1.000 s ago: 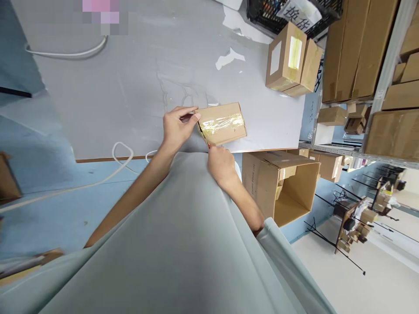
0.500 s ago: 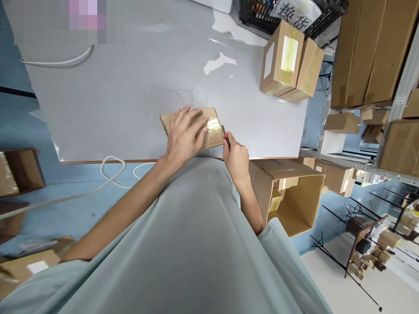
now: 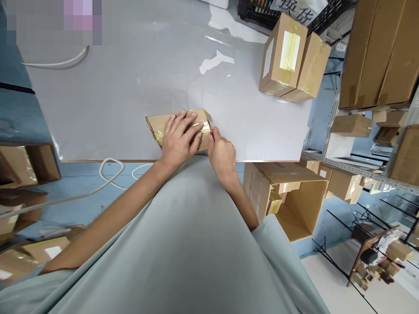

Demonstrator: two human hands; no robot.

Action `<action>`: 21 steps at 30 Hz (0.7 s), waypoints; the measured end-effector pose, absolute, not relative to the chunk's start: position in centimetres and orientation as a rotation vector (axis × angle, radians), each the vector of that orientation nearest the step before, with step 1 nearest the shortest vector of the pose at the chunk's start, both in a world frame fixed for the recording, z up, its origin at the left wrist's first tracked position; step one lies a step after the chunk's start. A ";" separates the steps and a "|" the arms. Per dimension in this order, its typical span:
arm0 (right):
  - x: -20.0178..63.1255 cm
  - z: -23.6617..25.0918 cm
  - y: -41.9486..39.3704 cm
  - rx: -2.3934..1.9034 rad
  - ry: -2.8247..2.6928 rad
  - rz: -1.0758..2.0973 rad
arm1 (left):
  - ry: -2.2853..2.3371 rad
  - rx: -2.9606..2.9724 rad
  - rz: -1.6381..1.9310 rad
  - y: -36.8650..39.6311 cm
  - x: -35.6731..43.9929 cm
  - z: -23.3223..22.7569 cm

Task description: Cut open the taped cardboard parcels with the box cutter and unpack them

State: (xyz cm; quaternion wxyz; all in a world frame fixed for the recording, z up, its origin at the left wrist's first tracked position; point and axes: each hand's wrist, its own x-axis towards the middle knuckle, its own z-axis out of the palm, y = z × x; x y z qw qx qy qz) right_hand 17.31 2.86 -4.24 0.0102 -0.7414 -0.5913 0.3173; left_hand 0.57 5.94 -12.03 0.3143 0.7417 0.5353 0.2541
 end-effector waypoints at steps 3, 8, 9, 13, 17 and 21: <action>16.4 -4.5 2.8 -2.370 -1.830 0.950 | 1.406 1.941 0.680 6.0 0.6 -12.1; 15.1 -4.6 2.8 -2.488 -1.811 0.897 | 1.369 1.928 0.695 6.0 0.6 -12.1; 15.0 -4.5 2.9 -2.496 -1.818 0.892 | 1.355 1.932 0.693 6.0 0.6 -12.1; 14.5 -3.9 3.4 -2.525 -1.818 0.848 | 1.264 1.956 0.691 6.0 0.3 -11.8; 13.8 -3.0 3.7 -2.627 -1.818 0.800 | 1.200 1.948 0.709 6.1 0.1 -11.7; 12.9 -2.0 4.0 -2.721 -1.830 0.773 | 1.175 1.926 0.742 6.0 0.1 -12.0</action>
